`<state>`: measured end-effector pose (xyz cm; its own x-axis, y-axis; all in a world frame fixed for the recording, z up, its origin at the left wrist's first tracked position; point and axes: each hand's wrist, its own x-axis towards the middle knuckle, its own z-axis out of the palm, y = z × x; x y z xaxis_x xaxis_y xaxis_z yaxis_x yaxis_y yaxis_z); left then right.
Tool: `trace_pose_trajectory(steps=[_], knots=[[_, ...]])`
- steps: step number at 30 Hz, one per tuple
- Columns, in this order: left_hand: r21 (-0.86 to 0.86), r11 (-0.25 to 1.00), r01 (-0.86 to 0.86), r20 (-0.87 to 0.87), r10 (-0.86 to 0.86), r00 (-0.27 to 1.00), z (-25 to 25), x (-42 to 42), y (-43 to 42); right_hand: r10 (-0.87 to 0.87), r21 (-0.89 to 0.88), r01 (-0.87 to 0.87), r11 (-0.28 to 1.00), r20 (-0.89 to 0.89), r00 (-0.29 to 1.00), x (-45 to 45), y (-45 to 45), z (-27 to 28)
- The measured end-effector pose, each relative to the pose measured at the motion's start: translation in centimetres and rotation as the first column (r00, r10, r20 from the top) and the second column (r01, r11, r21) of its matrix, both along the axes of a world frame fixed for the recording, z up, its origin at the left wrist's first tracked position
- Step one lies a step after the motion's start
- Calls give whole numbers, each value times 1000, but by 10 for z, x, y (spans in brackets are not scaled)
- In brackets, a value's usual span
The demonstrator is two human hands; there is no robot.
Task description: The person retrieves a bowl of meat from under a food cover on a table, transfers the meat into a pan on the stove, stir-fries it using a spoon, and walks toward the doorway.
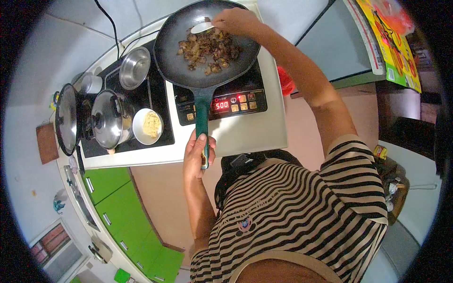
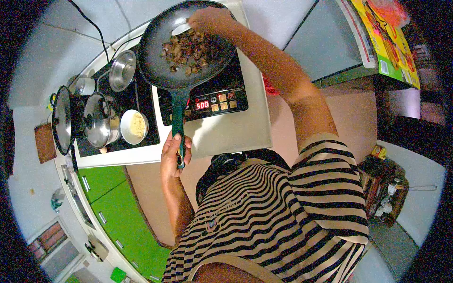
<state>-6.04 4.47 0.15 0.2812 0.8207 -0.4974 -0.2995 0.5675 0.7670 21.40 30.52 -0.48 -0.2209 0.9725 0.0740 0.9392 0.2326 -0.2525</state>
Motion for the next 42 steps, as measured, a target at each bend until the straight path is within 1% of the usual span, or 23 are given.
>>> trace_pose_trajectory(steps=[1,3,5,6,9,11,14,15,17,19,21,23,25,27,29,31,32,35,36,38,39,40,42], knots=[[-2,1000,-5,1,5,1000,-1,0,1,46,58,-43,997,-53,998,-5,1,1],[1,1000,-3,-10,3,1000,-4,-1,1,53,28,-52,998,-13,999,-19,-2,1],[-1,1000,-9,-19,9,1000,-3,-1,-1,116,-138,-97,986,130,985,-27,-15,4],[-1,1000,-7,-37,7,999,0,1,-1,107,-157,-86,984,127,986,-28,-23,17],[-1,1000,7,-50,-7,999,-2,0,0,95,-95,-84,992,119,988,1,-10,2],[-6,1000,8,-45,-8,999,-3,-1,0,157,-8,-158,987,170,973,23,-17,27],[-22,1000,18,-44,-19,999,-4,-1,0,91,-205,-13,979,377,922,41,-45,80],[-14,1000,23,-36,-23,999,-6,-2,0,89,-205,-10,979,381,920,40,-46,81],[-4,999,35,-24,-35,999,-5,0,0,88,-281,68,957,507,857,40,-49,76],[-10,1000,-15,-23,14,1000,0,3,0,150,-270,-31,962,431,890,27,-52,64],[-9,1000,-11,-31,10,999,0,3,0,154,-163,-114,980,258,954,18,-39,26],[-24,1000,-2,-20,1,1000,1,2,0,131,-103,-111,989,218,967,3,-28,17],[-21,1000,-9,-13,8,1000,2,3,0,104,-42,-98,994,172,980,-13,-21,22],[-23,1000,-10,-18,9,1000,0,2,0,141,19,-145,989,141,980,-20,-13,34],[-11,1000,-15,-5,15,1000,-3,2,0,156,25,-163,986,169,973,-32,0,45],[-6,1000,-18,2,18,1000,-4,1,0,122,-140,-103,985,136,983,-47,5,69],[-3,1000,-17,8,17,1000,-5,1,0,137,35,-144,989,141,980,-45,13,43],[-2,1000,-4,12,4,1000,-6,1,-1,118,-12,-117,993,142,983,-68,17,28],[3,1000,-6,14,6,1000,-5,2,0,155,46,-164,985,158,975,-67,21,9],[9,1000,-9,13,8,1000,0,3,-1,146,19,-152,988,168,975,-60,21,2],[9,1000,-16,16,16,1000,1,3,-1,138,-11,-139,990,179,974,-57,20,1],[10,1000,-11,4,11,1000,1,3,0,182,-103,-160,982,251,951,-53,19,19],[5,1000,0,-4,1,1000,-2,0,-1,174,-57,-165,985,242,955,-38,17,28]])
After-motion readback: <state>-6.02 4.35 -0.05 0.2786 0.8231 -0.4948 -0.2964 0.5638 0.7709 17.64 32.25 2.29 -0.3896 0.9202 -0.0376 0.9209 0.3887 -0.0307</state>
